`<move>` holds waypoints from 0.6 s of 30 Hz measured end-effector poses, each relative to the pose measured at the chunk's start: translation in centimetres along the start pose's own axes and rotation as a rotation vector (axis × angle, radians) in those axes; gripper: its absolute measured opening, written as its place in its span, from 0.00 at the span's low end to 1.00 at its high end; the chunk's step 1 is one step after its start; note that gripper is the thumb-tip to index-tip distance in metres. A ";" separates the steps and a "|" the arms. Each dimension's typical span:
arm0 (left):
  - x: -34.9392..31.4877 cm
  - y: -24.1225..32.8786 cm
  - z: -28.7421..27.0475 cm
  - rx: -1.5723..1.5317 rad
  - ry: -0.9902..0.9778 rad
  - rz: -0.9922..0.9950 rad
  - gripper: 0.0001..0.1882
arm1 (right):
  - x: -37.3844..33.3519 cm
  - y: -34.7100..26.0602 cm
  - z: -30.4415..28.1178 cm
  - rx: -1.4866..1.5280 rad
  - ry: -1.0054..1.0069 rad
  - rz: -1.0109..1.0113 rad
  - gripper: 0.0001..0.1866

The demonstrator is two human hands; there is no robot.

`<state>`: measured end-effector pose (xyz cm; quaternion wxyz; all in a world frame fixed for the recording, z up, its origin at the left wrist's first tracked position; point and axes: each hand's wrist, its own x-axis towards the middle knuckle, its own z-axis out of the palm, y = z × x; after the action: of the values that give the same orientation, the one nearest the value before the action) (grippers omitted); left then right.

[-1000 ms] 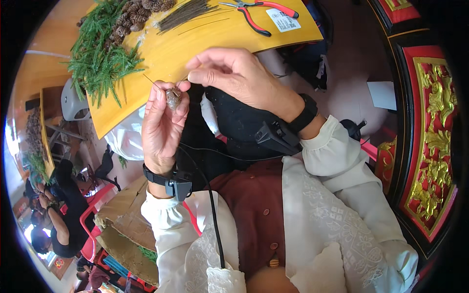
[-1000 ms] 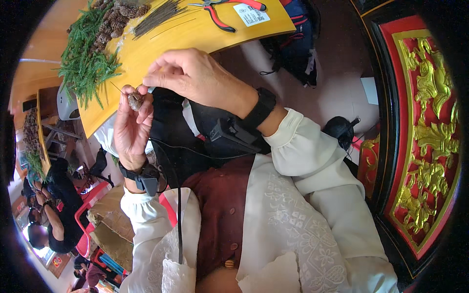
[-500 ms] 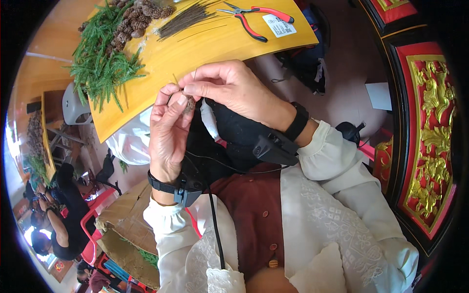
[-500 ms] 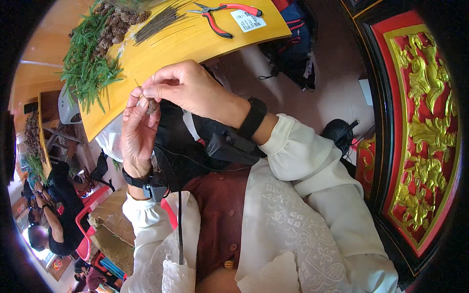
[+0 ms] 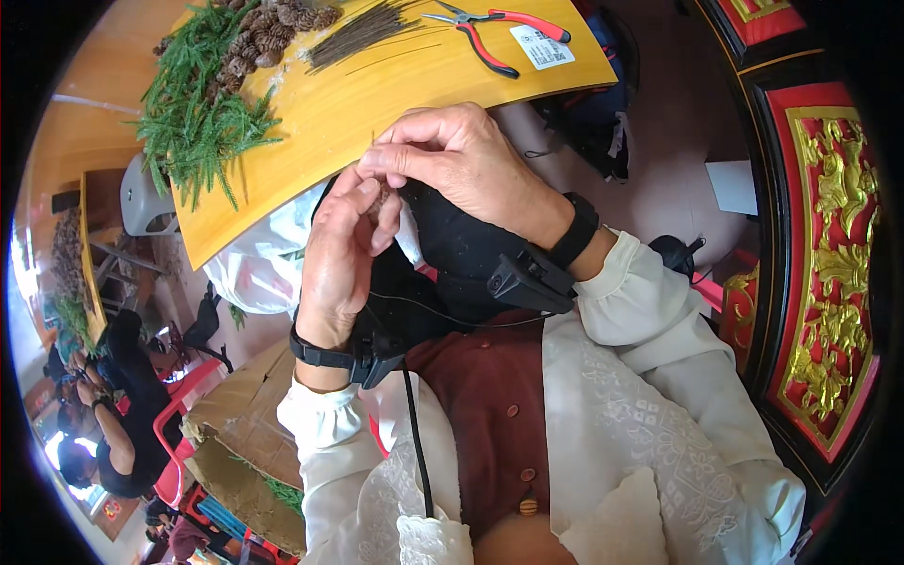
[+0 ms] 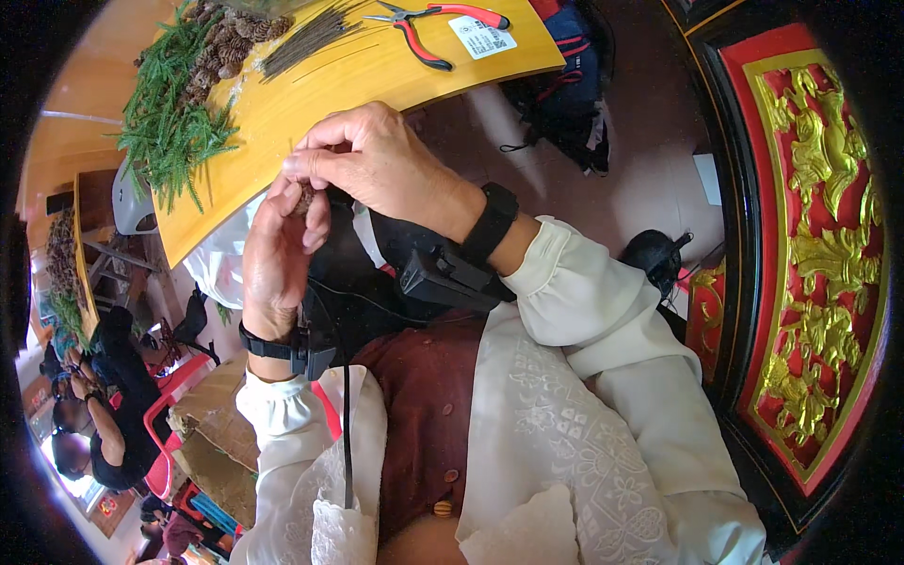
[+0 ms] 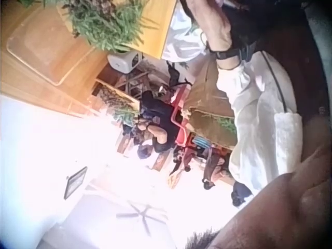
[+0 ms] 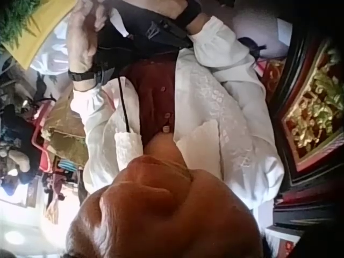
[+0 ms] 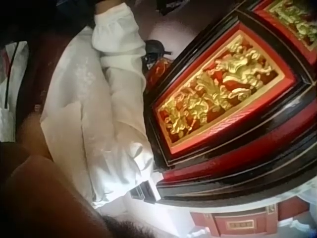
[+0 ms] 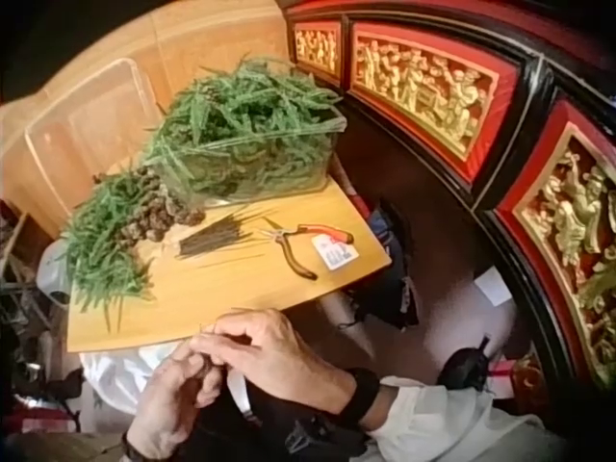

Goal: The recorder trims and sorts small plant-based items, possibly seeds or nuts, at a workshop table.

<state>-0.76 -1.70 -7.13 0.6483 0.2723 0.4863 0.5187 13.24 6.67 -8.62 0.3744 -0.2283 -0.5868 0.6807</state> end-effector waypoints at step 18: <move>-0.1 -0.9 -3.6 -0.124 -0.077 -0.163 0.12 | 0.4 3.2 -0.4 -0.598 -0.067 -0.522 0.05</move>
<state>-3.68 -2.62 -9.19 0.7221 0.2107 0.4486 0.4827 12.50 7.15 -11.75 0.4324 -0.1481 -0.8093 0.3689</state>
